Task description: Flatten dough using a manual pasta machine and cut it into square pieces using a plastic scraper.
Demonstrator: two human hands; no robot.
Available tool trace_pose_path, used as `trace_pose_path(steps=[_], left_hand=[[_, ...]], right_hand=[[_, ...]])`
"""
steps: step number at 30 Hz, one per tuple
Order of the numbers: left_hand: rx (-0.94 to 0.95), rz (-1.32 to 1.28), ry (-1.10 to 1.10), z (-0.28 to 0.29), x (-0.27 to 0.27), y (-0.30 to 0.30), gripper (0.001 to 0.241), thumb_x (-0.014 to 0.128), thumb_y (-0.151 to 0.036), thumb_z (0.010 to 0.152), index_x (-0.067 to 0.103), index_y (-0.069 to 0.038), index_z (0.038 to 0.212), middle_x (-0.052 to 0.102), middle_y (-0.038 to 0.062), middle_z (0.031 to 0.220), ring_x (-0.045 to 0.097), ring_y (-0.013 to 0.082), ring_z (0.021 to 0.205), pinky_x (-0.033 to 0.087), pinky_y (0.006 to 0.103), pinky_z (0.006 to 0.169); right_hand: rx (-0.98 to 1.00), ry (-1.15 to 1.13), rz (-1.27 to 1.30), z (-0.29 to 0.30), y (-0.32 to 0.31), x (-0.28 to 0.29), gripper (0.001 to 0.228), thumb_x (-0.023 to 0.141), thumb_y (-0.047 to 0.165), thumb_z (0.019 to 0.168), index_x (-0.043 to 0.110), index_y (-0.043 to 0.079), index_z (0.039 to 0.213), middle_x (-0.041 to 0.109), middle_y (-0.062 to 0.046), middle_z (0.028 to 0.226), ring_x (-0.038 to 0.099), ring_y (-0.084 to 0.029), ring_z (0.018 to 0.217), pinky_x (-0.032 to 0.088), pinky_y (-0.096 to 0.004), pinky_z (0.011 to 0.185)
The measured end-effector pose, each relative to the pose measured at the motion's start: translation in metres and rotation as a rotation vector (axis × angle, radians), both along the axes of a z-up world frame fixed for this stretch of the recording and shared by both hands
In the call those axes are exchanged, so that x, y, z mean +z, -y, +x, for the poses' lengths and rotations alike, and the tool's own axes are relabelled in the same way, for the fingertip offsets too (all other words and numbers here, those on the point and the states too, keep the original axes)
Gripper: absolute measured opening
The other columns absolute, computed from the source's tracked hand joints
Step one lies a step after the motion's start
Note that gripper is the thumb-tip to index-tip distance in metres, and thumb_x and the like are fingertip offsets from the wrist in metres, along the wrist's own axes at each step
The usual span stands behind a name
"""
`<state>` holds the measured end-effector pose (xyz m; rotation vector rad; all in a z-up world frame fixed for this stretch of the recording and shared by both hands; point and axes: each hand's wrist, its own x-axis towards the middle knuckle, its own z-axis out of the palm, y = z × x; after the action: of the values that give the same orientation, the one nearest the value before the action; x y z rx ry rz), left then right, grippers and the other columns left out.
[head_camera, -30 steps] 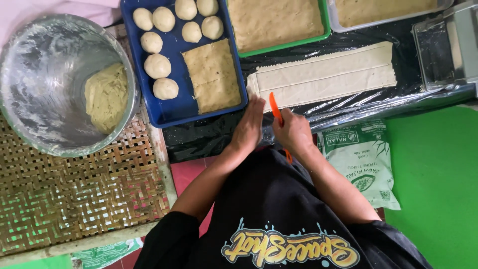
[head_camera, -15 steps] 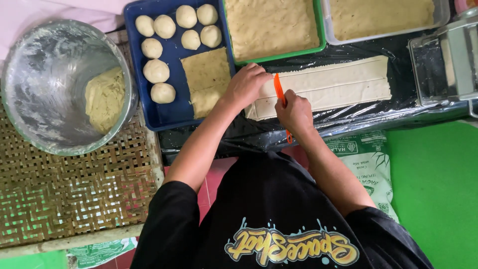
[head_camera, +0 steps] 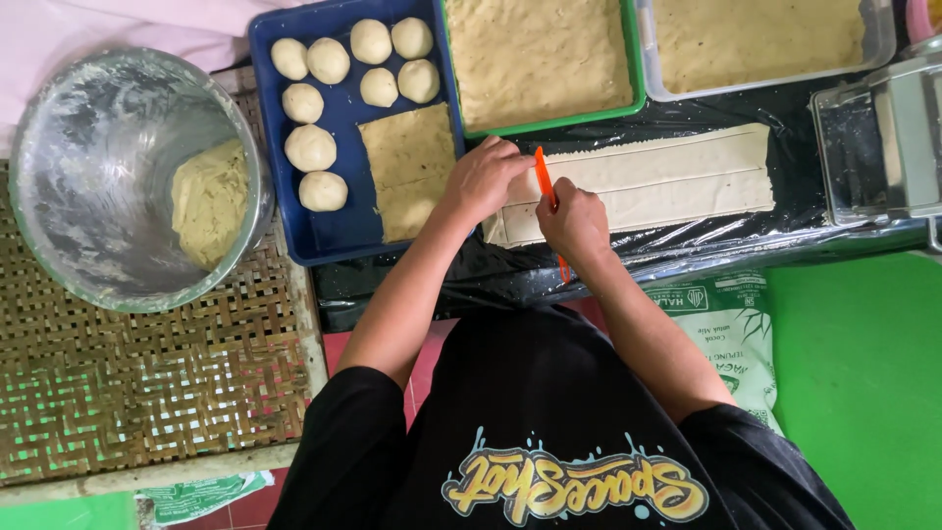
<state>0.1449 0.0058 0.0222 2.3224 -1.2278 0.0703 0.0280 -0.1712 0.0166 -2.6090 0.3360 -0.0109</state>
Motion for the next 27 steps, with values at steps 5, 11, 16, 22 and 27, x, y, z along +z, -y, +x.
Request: trace_pose_path(steps=[5, 11, 16, 22, 27], left_hand=[[0.003, 0.009, -0.002, 0.001, -0.002, 0.001, 0.029, 0.06, 0.001, 0.089, 0.071, -0.018, 0.109, 0.059, 0.003, 0.091, 0.053, 0.0226, 0.095, 0.055, 0.033, 0.084], [0.003, 0.025, 0.01, 0.0, 0.0, 0.0, 0.028, 0.061, 0.0, 0.09, 0.071, -0.019, 0.109, 0.059, 0.004, 0.091, 0.052, 0.0219, 0.095, 0.053, 0.0309, 0.085], [-0.008, 0.027, 0.012, 0.001, -0.001, 0.0, 0.031, 0.062, 0.002, 0.088, 0.071, -0.018, 0.11, 0.059, 0.005, 0.09, 0.053, 0.023, 0.094, 0.053, 0.0328, 0.086], [0.0, 0.033, -0.002, -0.001, 0.004, -0.001, 0.036, 0.065, 0.006, 0.082, 0.072, -0.015, 0.11, 0.062, 0.007, 0.092, 0.055, 0.0241, 0.095, 0.054, 0.033, 0.086], [0.003, 0.072, -0.013, 0.0, -0.003, 0.0, 0.038, 0.067, 0.007, 0.079, 0.072, -0.015, 0.11, 0.063, 0.006, 0.094, 0.056, 0.0255, 0.098, 0.055, 0.035, 0.087]], right_hand=[[0.018, 0.008, 0.007, 0.004, 0.0, 0.0, 0.019, 0.064, 0.025, 0.091, 0.06, 0.011, 0.078, 0.065, -0.012, 0.064, 0.073, -0.039, 0.064, 0.058, -0.047, 0.055], [0.018, -0.017, 0.026, 0.006, -0.001, -0.006, 0.02, 0.062, 0.026, 0.09, 0.058, 0.01, 0.078, 0.065, -0.015, 0.065, 0.072, -0.042, 0.066, 0.058, -0.051, 0.057], [0.028, -0.017, 0.035, 0.001, -0.005, -0.008, 0.02, 0.061, 0.024, 0.091, 0.056, 0.01, 0.077, 0.065, -0.015, 0.064, 0.072, -0.043, 0.066, 0.057, -0.052, 0.056], [0.047, -0.055, 0.028, -0.027, -0.007, 0.004, 0.017, 0.059, 0.021, 0.091, 0.057, 0.011, 0.077, 0.064, -0.014, 0.062, 0.072, -0.041, 0.063, 0.058, -0.05, 0.055], [0.049, -0.12, 0.018, -0.061, -0.013, 0.023, 0.02, 0.06, 0.023, 0.09, 0.056, 0.008, 0.077, 0.064, -0.017, 0.062, 0.071, -0.045, 0.063, 0.056, -0.055, 0.055]])
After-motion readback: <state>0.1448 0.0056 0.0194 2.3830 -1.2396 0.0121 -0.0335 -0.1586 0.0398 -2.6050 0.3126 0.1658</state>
